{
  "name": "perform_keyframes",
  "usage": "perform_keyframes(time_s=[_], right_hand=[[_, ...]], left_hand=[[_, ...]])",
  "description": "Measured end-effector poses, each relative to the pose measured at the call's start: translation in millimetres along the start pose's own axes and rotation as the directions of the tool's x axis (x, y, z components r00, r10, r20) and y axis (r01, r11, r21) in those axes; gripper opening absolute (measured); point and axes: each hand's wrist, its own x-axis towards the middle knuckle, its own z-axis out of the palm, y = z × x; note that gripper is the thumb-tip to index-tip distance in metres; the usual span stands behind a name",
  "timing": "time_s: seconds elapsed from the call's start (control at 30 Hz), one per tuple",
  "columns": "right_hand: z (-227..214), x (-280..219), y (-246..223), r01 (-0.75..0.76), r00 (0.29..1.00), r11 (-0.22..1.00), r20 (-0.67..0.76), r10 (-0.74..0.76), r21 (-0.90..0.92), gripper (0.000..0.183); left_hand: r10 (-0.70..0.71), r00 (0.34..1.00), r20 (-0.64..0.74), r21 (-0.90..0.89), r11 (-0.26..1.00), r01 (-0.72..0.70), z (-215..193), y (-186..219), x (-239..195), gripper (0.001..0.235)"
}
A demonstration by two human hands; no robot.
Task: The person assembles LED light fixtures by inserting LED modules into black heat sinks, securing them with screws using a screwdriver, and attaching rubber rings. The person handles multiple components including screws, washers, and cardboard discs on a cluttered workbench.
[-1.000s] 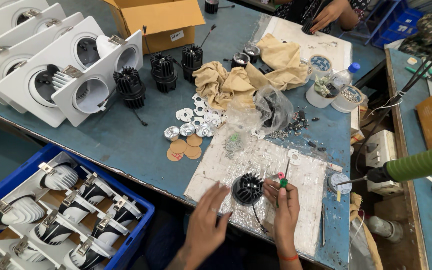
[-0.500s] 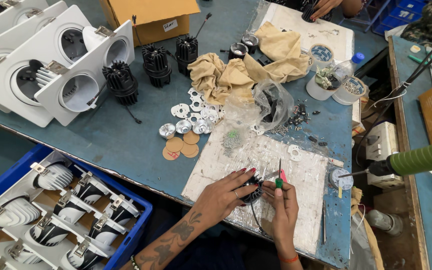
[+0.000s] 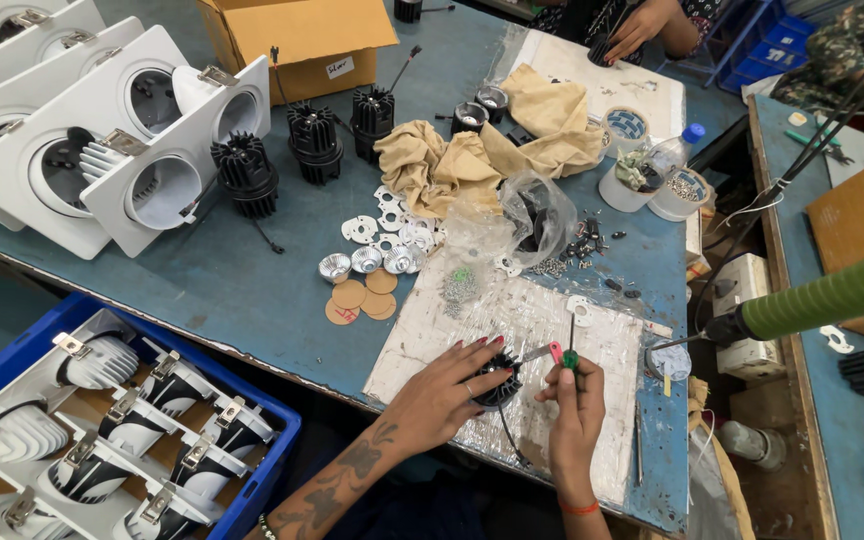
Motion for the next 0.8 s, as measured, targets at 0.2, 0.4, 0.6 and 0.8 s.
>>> perform_keyframes(time_s=[0.2, 0.4, 0.6, 0.8], right_hand=[[-14, -3, 20, -0.028, 0.996, 0.997, -0.085, 0.034, 0.078, 0.022], [-12, -2, 24, -0.034, 0.998, 0.999, -0.059, 0.036, 0.028, 0.023], [-8, -2, 17, -0.089, 0.994, 0.996, -0.071, 0.087, -0.03, 0.023], [-6, -2, 12, -0.096, 0.993, 0.994, -0.078, 0.091, -0.057, 0.023]], left_hand=[[-0.122, 0.975, -0.185, -0.033, 0.992, 0.118, -23, -22, -11, 0.056], [-0.246, 0.864, -0.439, 0.13, 0.934, 0.332, -34, -54, 1, 0.02], [-0.219, 0.887, -0.406, 0.167, 0.937, 0.308, -22, -64, 20, 0.012], [-0.181, 0.909, -0.375, 0.225, 0.934, 0.278, -11, -70, 34, 0.012]])
